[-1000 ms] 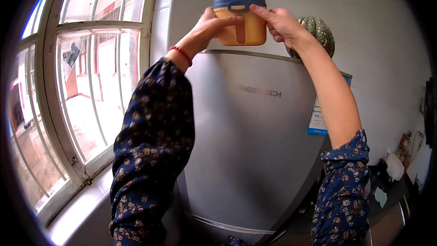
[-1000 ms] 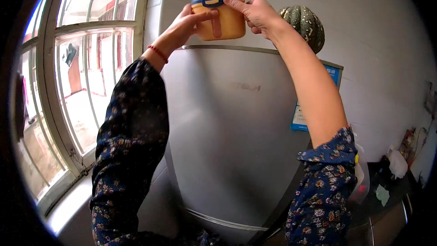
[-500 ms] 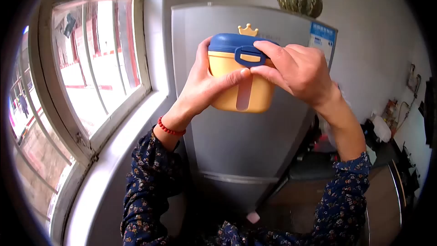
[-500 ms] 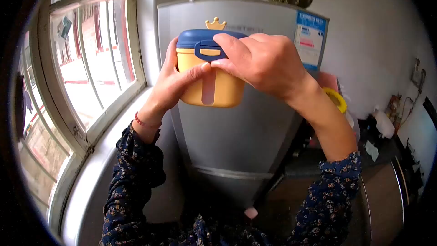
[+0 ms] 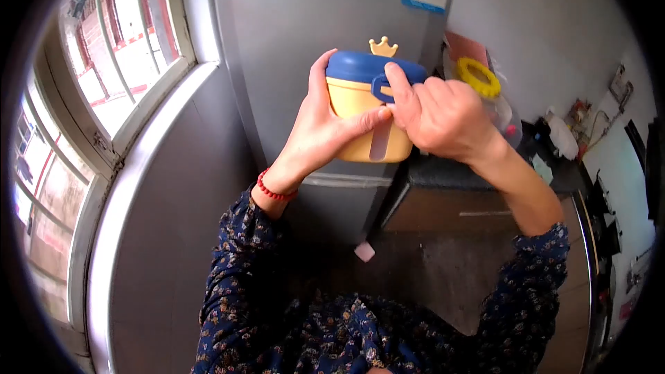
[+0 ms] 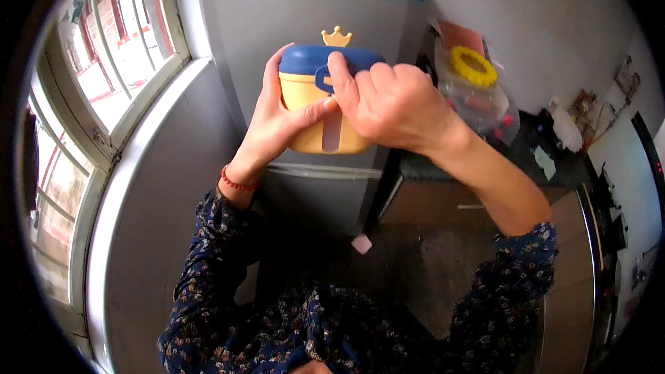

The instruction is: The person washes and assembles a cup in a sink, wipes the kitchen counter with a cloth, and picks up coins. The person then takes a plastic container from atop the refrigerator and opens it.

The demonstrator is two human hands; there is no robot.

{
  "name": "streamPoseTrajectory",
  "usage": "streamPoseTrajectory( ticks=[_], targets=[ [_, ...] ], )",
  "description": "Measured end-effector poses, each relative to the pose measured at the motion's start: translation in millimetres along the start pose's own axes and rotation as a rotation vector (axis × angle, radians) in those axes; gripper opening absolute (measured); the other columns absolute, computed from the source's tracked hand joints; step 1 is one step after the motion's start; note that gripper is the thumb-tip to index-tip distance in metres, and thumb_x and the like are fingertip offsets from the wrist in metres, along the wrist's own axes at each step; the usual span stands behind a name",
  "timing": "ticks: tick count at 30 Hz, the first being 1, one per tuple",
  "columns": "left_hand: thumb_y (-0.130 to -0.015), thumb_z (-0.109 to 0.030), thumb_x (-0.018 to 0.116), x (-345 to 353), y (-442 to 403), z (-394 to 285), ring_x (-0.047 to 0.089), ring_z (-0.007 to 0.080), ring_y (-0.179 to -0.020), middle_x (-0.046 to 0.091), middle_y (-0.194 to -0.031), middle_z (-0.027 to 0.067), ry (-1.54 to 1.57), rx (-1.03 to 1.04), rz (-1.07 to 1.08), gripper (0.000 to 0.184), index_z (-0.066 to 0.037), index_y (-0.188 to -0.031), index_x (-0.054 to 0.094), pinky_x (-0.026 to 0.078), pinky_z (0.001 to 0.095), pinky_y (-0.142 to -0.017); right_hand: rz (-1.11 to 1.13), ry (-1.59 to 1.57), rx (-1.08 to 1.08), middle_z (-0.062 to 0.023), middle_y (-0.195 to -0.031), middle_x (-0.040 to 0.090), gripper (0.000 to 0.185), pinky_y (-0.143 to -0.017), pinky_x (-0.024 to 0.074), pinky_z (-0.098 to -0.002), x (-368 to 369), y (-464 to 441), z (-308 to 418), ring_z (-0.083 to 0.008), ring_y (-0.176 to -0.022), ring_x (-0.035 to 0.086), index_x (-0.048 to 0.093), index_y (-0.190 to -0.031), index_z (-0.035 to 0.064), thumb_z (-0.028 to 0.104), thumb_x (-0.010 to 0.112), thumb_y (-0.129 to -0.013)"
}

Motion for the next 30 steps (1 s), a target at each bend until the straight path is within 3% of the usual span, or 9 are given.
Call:
streamPoseTrajectory(
  ticks=[5,13,14,16,19,22,24,26,30],
  targets=[
    [-0.067,-0.032,0.082,58,43,5,0.049,0.0285,-0.114,0.048,-0.122,0.0219,0.016,0.012,0.07,0.103,0.001,-0.137,0.014,0.042,0.0375,-0.096,-0.03,-0.251,0.045,-0.0006,-0.051,0.047,0.011,-0.042,0.0431,-0.0274,-36,46,-23,-0.015,-0.047,0.054,0.054,-0.079,0.0067,0.017,0.057,-0.082],
    [-0.063,-0.024,0.084,110,108,21,0.045,0.0309,-0.118,0.043,-0.124,0.0203,0.26,0.21,0.215,0.121,-0.012,-0.143,-0.005,0.037,0.044,-0.1,-0.008,-0.873,0.595,-0.0126,-0.072,0.061,0.018,-0.057,0.0465,-0.0333,-46,99,-71,-0.0273,-0.063,0.06,0.061,-0.089,0.0009,0.017,0.055,-0.088],
    [-0.06,-0.024,0.086,115,116,20,0.044,0.0299,-0.119,0.042,-0.127,0.0188,0.154,0.309,0.259,0.12,-0.01,-0.143,0.001,0.035,0.0427,-0.101,0.173,-0.965,0.703,-0.0069,-0.087,0.064,0.028,-0.072,0.0457,-0.0261,-31,113,-76,-0.0101,-0.08,0.057,0.059,-0.102,-0.0022,0.022,0.049,-0.095],
    [-0.055,-0.025,0.088,129,127,20,0.043,0.0282,-0.121,0.04,-0.13,0.0173,-0.042,0.36,0.356,0.118,-0.009,-0.143,0.011,0.034,0.0413,-0.103,0.322,-1.116,0.928,-0.0075,-0.092,0.065,0.027,-0.068,0.0442,-0.0226,-10,139,-77,-0.0076,-0.078,0.056,0.061,-0.103,0.001,0.024,0.05,-0.094],
    [-0.052,-0.027,0.089,140,134,28,0.041,0.0271,-0.122,0.039,-0.131,0.017,0.232,0.084,0.3,0.116,-0.007,-0.141,0.018,0.033,0.0404,-0.104,0.291,-0.887,1.147,-0.0028,-0.081,0.063,0.023,-0.058,0.0405,-0.0196,-46,148,-74,-0.0043,-0.066,0.051,0.063,-0.104,0.0045,0.021,0.055,-0.092],
    [-0.051,-0.027,0.09,133,139,32,0.041,0.027,-0.123,0.039,-0.131,0.0168,0.157,0.063,0.225,0.116,-0.007,-0.14,0.018,0.033,0.0407,-0.104,0.133,-1.075,0.834,-0.0107,-0.072,0.061,0.023,-0.055,0.0454,-0.0292,-84,132,-37,-0.0223,-0.06,0.059,0.063,-0.091,0.001,0.023,0.06,-0.086],
    [-0.05,-0.025,0.09,128,141,38,0.041,0.027,-0.123,0.038,-0.132,0.0174,0.183,0.025,0.208,0.117,-0.008,-0.14,0.019,0.034,0.0413,-0.104,0.65,-1.202,0.75,-0.0107,-0.067,0.06,0.029,-0.052,0.045,-0.0299,-83,141,6,-0.0223,-0.055,0.058,0.063,-0.098,0.0037,0.028,0.065,-0.082],
    [-0.049,-0.024,0.09,126,144,41,0.041,0.0267,-0.123,0.038,-0.132,0.0175,0.141,0.042,0.222,0.118,-0.008,-0.141,0.018,0.034,0.0413,-0.104,0.575,-1.063,0.647,-0.0142,-0.062,0.057,0.045,-0.049,0.0449,-0.0338,-84,149,28,-0.0272,-0.05,0.057,0.058,-0.114,0.0084,0.034,0.067,-0.078],
    [-0.049,-0.024,0.09,127,148,47,0.04,0.0263,-0.123,0.037,-0.133,0.0173,0.154,0.015,0.239,0.119,-0.009,-0.142,0.017,0.034,0.0407,-0.104,0.535,-1.093,0.644,-0.015,-0.064,0.059,0.048,-0.051,0.0471,-0.0361,-79,138,41,-0.0291,-0.055,0.06,0.057,-0.114,0.0093,0.038,0.067,-0.077]
  ],
)
Point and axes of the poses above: each hand's wrist, its own y-axis away from the middle knuckle, its own x-axis out of the palm, z = x × y, the point moved 9 cm from there along -y, towards the middle knuckle
